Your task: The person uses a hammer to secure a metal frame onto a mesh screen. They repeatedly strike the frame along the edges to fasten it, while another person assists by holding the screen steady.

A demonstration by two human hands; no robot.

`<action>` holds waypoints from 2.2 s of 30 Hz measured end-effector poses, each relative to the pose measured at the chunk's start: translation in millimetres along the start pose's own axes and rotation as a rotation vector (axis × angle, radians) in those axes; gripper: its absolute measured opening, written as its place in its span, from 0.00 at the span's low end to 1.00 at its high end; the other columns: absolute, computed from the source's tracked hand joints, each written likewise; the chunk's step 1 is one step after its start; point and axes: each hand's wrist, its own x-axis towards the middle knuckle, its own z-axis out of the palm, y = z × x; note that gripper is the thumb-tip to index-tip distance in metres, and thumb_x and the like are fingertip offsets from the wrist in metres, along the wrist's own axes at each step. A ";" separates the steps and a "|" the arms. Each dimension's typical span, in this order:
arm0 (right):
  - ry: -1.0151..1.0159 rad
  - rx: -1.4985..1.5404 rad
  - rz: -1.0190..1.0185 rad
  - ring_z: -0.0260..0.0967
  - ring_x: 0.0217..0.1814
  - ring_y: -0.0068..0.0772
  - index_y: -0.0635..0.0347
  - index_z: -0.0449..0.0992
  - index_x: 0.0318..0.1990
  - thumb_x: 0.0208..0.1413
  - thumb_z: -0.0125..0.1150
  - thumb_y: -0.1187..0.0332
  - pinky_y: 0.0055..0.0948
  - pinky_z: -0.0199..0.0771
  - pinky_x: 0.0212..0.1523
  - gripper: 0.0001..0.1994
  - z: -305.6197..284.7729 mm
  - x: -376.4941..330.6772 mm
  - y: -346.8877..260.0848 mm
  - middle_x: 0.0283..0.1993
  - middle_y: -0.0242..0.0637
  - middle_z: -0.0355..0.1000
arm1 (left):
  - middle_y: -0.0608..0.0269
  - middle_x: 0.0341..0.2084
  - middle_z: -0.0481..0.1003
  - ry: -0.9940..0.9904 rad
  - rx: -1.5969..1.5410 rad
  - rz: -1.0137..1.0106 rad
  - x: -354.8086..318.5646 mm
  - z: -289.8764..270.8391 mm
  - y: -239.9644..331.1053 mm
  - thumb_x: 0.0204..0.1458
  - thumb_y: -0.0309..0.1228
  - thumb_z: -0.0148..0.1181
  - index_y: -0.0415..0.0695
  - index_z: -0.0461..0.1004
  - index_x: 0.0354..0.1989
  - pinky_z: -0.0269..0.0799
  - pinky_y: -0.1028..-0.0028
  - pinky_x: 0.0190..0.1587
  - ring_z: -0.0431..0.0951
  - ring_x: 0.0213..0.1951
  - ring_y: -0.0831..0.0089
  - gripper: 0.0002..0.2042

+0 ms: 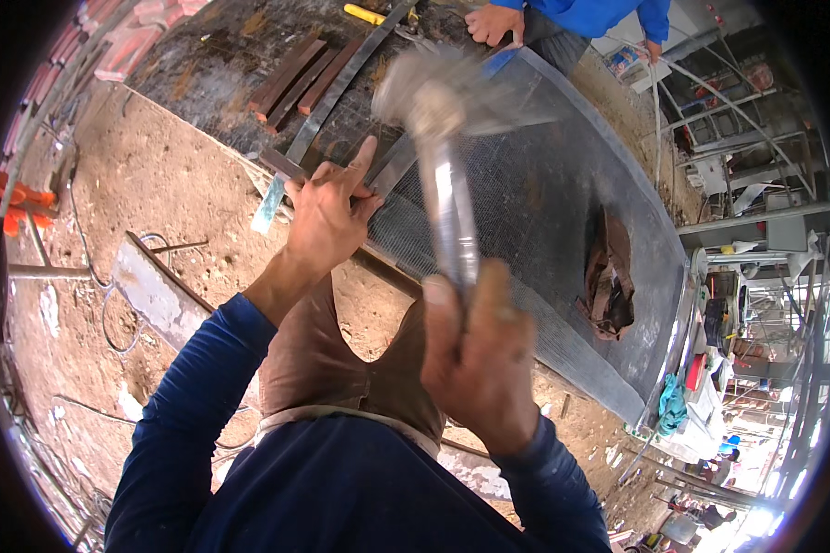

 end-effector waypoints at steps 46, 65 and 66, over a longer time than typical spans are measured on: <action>0.050 0.036 -0.001 0.73 0.15 0.44 0.65 0.68 0.43 0.78 0.62 0.63 0.44 0.66 0.18 0.14 -16.1 8.2 -10.7 0.18 0.44 0.66 | 0.68 0.33 0.88 -0.048 0.065 -0.012 -2.2 -8.3 -1.6 0.60 0.29 0.73 0.41 0.64 0.83 0.59 0.42 0.60 0.81 0.55 0.58 0.40; -0.196 0.103 0.171 0.77 0.22 0.66 0.68 0.69 0.39 0.79 0.60 0.61 0.53 0.74 0.24 0.18 23.4 -5.7 19.0 0.18 0.57 0.70 | 0.67 0.34 0.89 -0.039 0.104 -0.023 -1.3 -11.4 7.2 0.60 0.31 0.75 0.43 0.62 0.84 0.57 0.42 0.66 0.83 0.53 0.58 0.43; -0.178 0.085 0.151 0.77 0.22 0.67 0.68 0.69 0.39 0.79 0.60 0.61 0.54 0.74 0.24 0.18 23.1 -5.6 18.6 0.19 0.57 0.70 | 0.67 0.34 0.89 -0.034 0.099 -0.011 -1.1 -10.7 7.0 0.60 0.32 0.75 0.44 0.63 0.84 0.57 0.43 0.65 0.83 0.53 0.58 0.43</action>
